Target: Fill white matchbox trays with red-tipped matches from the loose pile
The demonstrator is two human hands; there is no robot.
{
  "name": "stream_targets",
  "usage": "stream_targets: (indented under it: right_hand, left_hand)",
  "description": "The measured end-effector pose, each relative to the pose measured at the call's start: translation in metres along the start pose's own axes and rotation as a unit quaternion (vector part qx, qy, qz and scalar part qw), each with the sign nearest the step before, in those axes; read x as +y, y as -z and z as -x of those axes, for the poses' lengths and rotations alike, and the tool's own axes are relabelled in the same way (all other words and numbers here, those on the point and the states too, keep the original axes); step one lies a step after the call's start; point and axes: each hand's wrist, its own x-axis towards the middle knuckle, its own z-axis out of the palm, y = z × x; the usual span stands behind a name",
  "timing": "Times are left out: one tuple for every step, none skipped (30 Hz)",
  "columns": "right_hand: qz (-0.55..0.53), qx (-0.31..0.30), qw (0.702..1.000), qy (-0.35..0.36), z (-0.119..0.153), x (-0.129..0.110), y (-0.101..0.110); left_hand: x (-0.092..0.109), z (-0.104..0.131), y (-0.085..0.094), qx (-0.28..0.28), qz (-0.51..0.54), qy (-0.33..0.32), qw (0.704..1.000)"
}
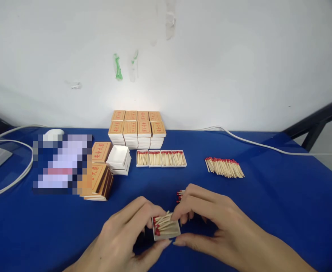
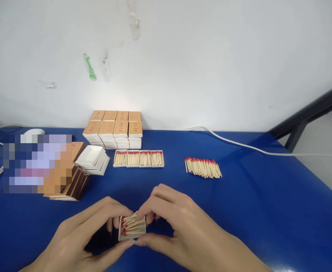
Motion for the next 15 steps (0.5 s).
stream_targets:
  right_hand:
    - [-0.001, -0.004, 1.000, 0.000, -0.0004, 0.0012, -0.0013]
    - [-0.001, -0.004, 1.000, 0.001, -0.0007, 0.0023, -0.0021]
    - [-0.001, -0.004, 1.000, 0.003, -0.0010, 0.0031, -0.0023]
    - [-0.001, -0.002, 1.000, 0.004, -0.0012, 0.0035, -0.0020]
    - [0.001, 0.000, 1.000, 0.004, -0.0014, 0.0035, -0.0013]
    - [0.004, 0.001, 1.000, 0.002, -0.0016, 0.0032, -0.0005]
    - [0.008, 0.000, 1.000, -0.001, -0.0017, 0.0026, 0.0003]
    - [0.013, -0.002, 1.000, -0.005, -0.0019, 0.0020, 0.0010]
    - [0.018, -0.005, 1.000, -0.009, -0.0020, 0.0013, 0.0015]
    - [0.022, -0.010, 1.000, -0.013, -0.0021, 0.0008, 0.0018]
    - [0.023, -0.016, 0.999, -0.016, -0.0021, 0.0005, 0.0018]
    - [0.022, -0.020, 0.999, -0.017, -0.0021, 0.0003, 0.0016]
    - [0.020, -0.024, 0.999, -0.018, -0.0021, 0.0004, 0.0012]
    - [0.018, -0.026, 0.999, -0.016, -0.0020, 0.0006, 0.0009]
    - [0.017, -0.025, 0.999, -0.014, -0.0020, 0.0010, 0.0005]
  left_hand:
    - [0.0001, 0.0001, -0.0005, -0.004, 0.002, -0.003, 1.000]
    - [0.0001, 0.0003, -0.0010, -0.003, 0.004, -0.007, 1.000]
    - [-0.0001, 0.0008, -0.0017, -0.003, 0.007, -0.011, 1.000]
    - [-0.0004, 0.0014, -0.0024, -0.003, 0.012, -0.018, 1.000]
    - [-0.0007, 0.0021, -0.0031, -0.005, 0.016, -0.026, 1.000]
    - [-0.0009, 0.0030, -0.0039, -0.005, 0.017, -0.029, 0.999]
    - [-0.0011, 0.0040, -0.0047, -0.002, 0.015, -0.033, 0.999]
    - [-0.0012, 0.0050, -0.0056, 0.002, 0.011, -0.035, 0.999]
    - [-0.0013, 0.0059, -0.0064, 0.005, 0.006, -0.030, 1.000]
    - [-0.0015, 0.0066, -0.0072, 0.009, 0.003, -0.026, 1.000]
    - [-0.0018, 0.0072, -0.0078, 0.014, 0.003, -0.015, 1.000]
    - [-0.0021, 0.0074, -0.0084, 0.018, 0.004, -0.001, 1.000]
    - [-0.0025, 0.0075, -0.0088, 0.019, 0.008, 0.008, 1.000]
    - [-0.0029, 0.0074, -0.0091, 0.020, 0.011, 0.018, 1.000]
    - [-0.0032, 0.0072, -0.0093, 0.021, 0.015, 0.021, 0.999]
